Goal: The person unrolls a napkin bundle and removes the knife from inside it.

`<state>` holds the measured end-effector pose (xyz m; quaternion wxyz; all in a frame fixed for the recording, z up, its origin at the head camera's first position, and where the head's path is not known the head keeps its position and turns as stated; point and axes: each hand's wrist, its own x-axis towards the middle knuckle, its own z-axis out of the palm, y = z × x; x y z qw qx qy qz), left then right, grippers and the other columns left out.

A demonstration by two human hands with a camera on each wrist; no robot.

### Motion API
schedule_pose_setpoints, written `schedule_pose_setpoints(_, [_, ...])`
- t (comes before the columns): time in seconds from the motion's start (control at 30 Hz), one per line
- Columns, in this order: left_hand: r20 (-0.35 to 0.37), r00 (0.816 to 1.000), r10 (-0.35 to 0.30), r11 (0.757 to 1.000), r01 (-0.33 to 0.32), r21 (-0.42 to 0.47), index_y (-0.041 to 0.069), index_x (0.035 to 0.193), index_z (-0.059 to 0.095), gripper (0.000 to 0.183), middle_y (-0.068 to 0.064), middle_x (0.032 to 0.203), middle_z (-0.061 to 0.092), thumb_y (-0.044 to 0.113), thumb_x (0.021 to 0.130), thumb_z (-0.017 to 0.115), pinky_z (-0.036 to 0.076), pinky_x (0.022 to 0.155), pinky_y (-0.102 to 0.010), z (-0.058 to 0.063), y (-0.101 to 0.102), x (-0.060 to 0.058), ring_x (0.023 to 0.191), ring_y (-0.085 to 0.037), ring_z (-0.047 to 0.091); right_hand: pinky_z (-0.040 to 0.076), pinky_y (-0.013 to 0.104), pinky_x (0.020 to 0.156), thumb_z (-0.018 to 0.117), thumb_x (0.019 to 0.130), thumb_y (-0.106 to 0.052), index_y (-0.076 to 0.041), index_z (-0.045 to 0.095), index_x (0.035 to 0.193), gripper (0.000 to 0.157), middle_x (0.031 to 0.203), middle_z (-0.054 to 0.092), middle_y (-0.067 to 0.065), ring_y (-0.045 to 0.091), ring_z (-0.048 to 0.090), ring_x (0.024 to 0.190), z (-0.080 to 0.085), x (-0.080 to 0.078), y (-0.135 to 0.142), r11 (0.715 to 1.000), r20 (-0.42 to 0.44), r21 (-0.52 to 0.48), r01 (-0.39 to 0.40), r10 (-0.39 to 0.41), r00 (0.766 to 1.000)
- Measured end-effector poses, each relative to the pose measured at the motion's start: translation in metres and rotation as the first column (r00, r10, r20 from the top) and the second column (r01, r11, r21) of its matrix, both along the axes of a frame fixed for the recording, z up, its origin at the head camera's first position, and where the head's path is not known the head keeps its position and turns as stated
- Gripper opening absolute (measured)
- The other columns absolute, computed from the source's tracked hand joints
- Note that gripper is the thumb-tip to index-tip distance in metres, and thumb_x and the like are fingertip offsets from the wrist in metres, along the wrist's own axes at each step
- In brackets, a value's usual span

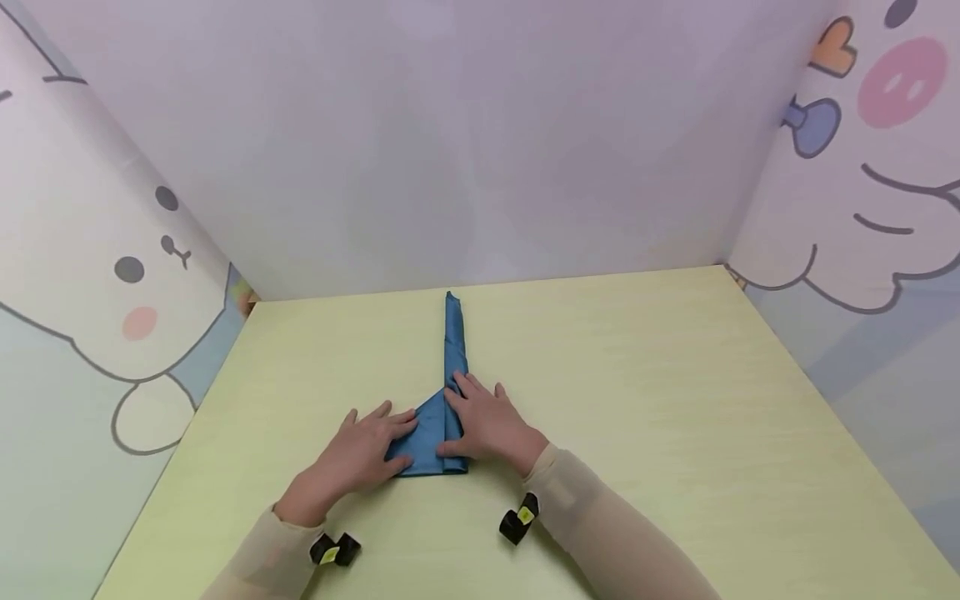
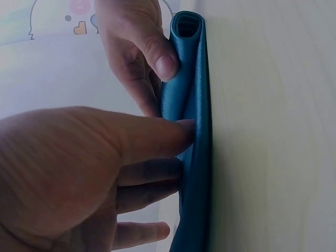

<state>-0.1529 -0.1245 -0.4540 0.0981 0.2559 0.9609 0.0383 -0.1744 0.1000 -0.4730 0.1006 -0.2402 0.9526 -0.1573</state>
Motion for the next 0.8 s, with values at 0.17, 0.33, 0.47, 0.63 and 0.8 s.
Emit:
schedule_pose_setpoints(0.17, [-0.011,1.0,-0.016,1.0,0.016,-0.001,0.017,0.137,0.057,0.058,0.003,0.144,0.049,0.044,0.087,0.068,0.025,0.099,-0.07,0.0,0.001,0.001,0.137,-0.035,0.035,0.022,0.064,0.106,0.064,0.079,-0.067,-0.012,0.035,0.15,0.095,0.159,0.015,0.01,0.026,0.016,0.146,0.003,0.003,0.002,1.0,-0.002,0.014,0.012,-0.012,1.0])
schedule_pose_setpoints(0.33, [-0.016,1.0,-0.018,1.0,0.018,-0.014,0.018,0.137,0.057,0.059,0.004,0.144,0.049,0.045,0.086,0.069,0.026,0.099,-0.07,-0.001,0.0,0.001,0.137,-0.035,0.035,0.023,0.064,0.106,0.065,0.079,-0.067,-0.012,0.035,0.15,0.095,0.159,0.016,0.011,0.026,0.018,0.145,0.006,0.005,0.003,1.0,0.01,0.026,0.017,-0.017,1.0])
schedule_pose_setpoints(0.47, [-0.025,1.0,-0.017,1.0,0.017,-0.001,0.018,0.137,0.057,0.059,0.004,0.144,0.048,0.045,0.086,0.069,0.025,0.1,-0.07,-0.001,0.0,0.0,0.137,-0.036,0.034,0.023,0.063,0.107,0.066,0.078,-0.066,-0.013,0.034,0.151,0.095,0.159,0.016,0.011,0.025,0.02,0.145,0.009,0.004,0.003,0.998,0.012,0.044,0.035,-0.036,0.999])
schedule_pose_setpoints(0.63, [-0.02,1.0,-0.004,1.0,0.004,-0.009,0.018,0.137,0.056,0.061,0.003,0.145,0.047,0.047,0.085,0.069,0.025,0.1,-0.07,-0.001,-0.002,0.001,0.138,-0.036,0.033,0.023,0.063,0.106,0.066,0.079,-0.064,-0.012,0.034,0.151,0.094,0.159,0.017,0.012,0.025,0.022,0.144,0.011,0.003,0.002,0.999,0.018,0.034,0.019,-0.019,1.0])
schedule_pose_setpoints(0.8, [0.0,1.0,-0.013,1.0,0.013,-0.002,0.017,0.138,0.056,0.066,0.002,0.145,0.047,0.05,0.083,0.069,0.024,0.099,-0.071,0.0,-0.001,0.005,0.138,-0.036,0.032,0.025,0.062,0.107,0.067,0.078,-0.064,-0.013,0.036,0.15,0.094,0.158,0.019,0.012,0.025,0.024,0.143,0.012,0.005,0.003,0.999,0.026,0.049,0.013,-0.014,1.0])
